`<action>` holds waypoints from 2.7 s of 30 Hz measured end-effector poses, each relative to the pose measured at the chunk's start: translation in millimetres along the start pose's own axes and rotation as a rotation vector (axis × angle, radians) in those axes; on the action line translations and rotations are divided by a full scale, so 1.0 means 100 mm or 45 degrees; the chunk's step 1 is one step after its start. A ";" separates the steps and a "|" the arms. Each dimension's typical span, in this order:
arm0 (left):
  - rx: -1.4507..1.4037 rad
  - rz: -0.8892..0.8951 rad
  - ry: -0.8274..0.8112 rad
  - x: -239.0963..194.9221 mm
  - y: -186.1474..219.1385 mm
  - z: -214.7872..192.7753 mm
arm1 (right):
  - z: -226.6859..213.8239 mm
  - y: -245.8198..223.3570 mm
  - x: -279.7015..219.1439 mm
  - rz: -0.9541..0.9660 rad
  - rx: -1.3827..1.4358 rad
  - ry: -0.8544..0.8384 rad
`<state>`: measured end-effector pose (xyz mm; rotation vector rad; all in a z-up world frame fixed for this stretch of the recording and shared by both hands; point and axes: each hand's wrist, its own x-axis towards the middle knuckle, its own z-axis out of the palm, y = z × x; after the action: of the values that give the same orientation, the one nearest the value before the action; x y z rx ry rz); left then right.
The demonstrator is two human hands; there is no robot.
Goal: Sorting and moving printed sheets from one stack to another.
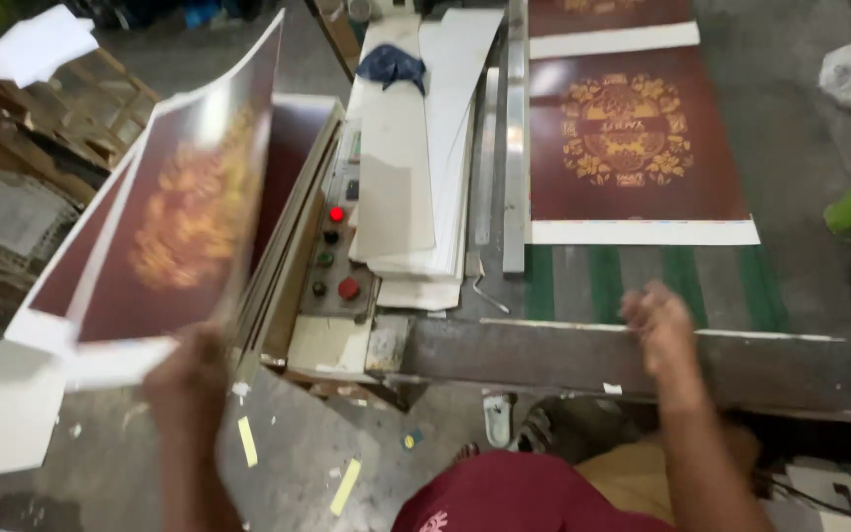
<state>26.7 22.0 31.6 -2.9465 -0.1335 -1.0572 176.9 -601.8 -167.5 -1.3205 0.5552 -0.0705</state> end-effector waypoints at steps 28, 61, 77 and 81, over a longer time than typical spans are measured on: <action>0.287 -0.380 0.010 -0.07 0.48 0.20 | -1.27 0.69 -0.93 -0.225 0.362 0.161; -0.191 0.072 0.107 0.30 0.61 -0.08 | -0.04 0.28 -0.76 0.166 -0.009 -0.147; -1.200 0.390 -0.512 -0.05 3.17 0.14 | 0.43 1.47 -1.13 -0.075 -0.084 -0.751; -1.069 -0.129 -0.483 -0.01 2.39 0.32 | 0.05 0.81 -1.33 0.022 0.218 -0.185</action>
<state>65.8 -215.2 11.7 -3.9096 0.2240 -0.6377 42.7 -528.9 -196.5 -1.1439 0.4275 -0.0079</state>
